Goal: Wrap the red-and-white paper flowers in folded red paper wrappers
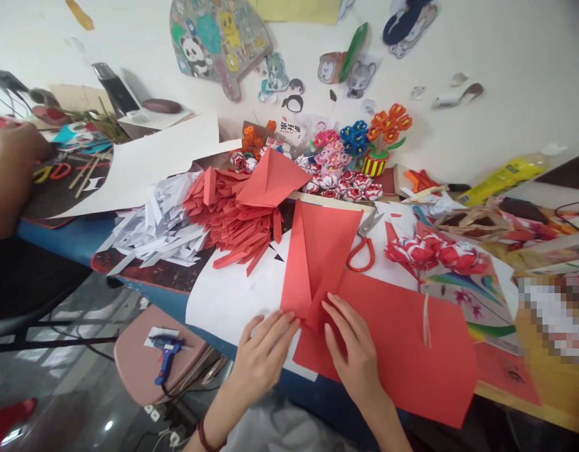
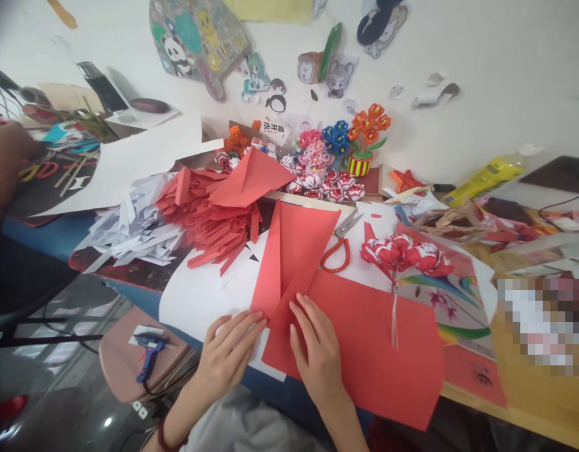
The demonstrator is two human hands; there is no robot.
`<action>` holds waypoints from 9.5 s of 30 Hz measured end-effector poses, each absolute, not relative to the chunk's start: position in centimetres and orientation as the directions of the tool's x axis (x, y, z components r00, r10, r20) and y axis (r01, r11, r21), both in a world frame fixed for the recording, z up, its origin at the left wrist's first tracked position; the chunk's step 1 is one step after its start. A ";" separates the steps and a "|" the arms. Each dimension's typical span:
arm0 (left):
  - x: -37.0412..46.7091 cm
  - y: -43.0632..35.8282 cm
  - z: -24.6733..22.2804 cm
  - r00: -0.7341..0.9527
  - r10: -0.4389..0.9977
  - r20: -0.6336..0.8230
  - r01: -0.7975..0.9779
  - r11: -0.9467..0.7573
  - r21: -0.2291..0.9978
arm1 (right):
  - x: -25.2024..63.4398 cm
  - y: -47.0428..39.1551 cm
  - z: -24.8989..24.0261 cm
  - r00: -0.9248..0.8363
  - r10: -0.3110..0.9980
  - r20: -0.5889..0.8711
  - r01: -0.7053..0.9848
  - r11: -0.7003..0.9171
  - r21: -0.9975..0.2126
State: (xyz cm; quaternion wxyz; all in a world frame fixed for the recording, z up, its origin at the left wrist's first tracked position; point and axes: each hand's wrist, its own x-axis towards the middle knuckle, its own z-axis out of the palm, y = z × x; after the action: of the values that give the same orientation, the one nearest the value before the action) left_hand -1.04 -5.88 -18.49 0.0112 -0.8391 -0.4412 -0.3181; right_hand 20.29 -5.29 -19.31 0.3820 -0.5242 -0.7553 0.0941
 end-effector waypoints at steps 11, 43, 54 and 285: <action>-1.1 -5.2 -19.9 0.466 0.753 0.465 0.745 -0.617 0.252 | 21.4 -3.8 -18.7 -0.311 0.846 0.432 0.696 0.513 -0.503; 0.2 -5.7 -18.3 0.430 0.826 0.364 0.859 -0.499 0.118 | 21.0 -3.2 -19.3 -0.302 0.862 0.407 0.775 0.471 -0.422; 0.6 -5.1 -18.0 0.429 0.829 0.357 0.863 -0.494 0.110 | 21.1 -3.3 -19.2 -0.306 0.874 0.378 0.766 0.461 -0.447; 11.4 18.5 -14.8 0.250 0.957 0.146 -0.245 -0.083 0.966 | 23.1 13.6 -15.5 0.363 0.888 0.284 0.401 0.126 -0.908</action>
State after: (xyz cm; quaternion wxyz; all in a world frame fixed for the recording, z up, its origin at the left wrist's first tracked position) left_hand 11.44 18.53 -14.84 -0.5875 -0.5289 -0.3366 -0.5117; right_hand 23.09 13.58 -15.51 0.5430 -0.6218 -0.5179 0.2242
